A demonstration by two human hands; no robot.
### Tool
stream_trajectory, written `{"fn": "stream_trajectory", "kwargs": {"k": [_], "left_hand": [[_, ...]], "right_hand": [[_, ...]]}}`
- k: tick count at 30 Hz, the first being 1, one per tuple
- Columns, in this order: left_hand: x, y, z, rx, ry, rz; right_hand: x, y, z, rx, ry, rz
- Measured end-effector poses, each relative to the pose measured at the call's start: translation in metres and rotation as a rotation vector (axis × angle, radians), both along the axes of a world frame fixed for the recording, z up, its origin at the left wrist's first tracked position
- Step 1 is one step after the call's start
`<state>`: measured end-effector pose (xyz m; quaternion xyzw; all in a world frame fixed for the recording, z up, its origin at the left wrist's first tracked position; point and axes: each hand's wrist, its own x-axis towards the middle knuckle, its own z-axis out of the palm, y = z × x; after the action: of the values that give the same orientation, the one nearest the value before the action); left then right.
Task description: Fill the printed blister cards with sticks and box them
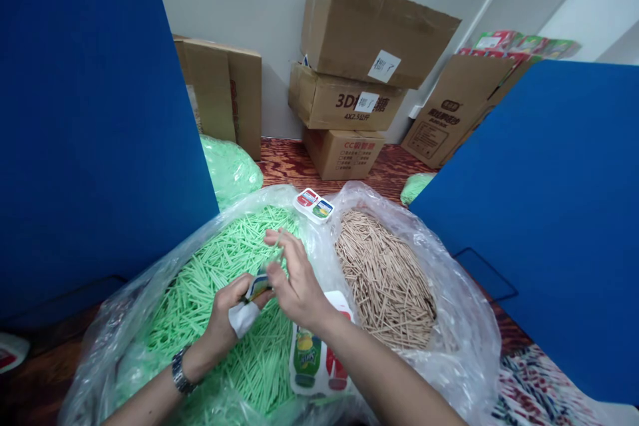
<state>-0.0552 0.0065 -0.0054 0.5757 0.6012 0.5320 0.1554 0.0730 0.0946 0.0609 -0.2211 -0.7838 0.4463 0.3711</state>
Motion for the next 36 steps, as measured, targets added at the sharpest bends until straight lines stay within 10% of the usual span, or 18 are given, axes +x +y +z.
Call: {"fn": "stream_trajectory", "kwargs": {"k": [8, 17, 22, 27, 36], "left_hand": [[-0.004, 0.003, -0.01, -0.116, -0.3, -0.09], [-0.009, 0.002, -0.005, 0.005, -0.658, 0.129], [-0.007, 0.006, -0.001, -0.013, -0.694, 0.012], [-0.026, 0.005, 0.005, -0.187, -0.59, 0.015], [-0.109, 0.029, 0.002, 0.009, -0.717, 0.328]], "right_hand": [[0.008, 0.027, -0.032, -0.379, 0.051, 0.002], [0.001, 0.021, -0.043, -0.33, 0.147, -0.096], [-0.002, 0.015, -0.049, -0.413, 0.107, -0.046], [0.025, 0.018, -0.041, -0.153, -0.091, -0.032], [0.122, 0.044, -0.051, 0.291, -0.99, 0.022]]}}
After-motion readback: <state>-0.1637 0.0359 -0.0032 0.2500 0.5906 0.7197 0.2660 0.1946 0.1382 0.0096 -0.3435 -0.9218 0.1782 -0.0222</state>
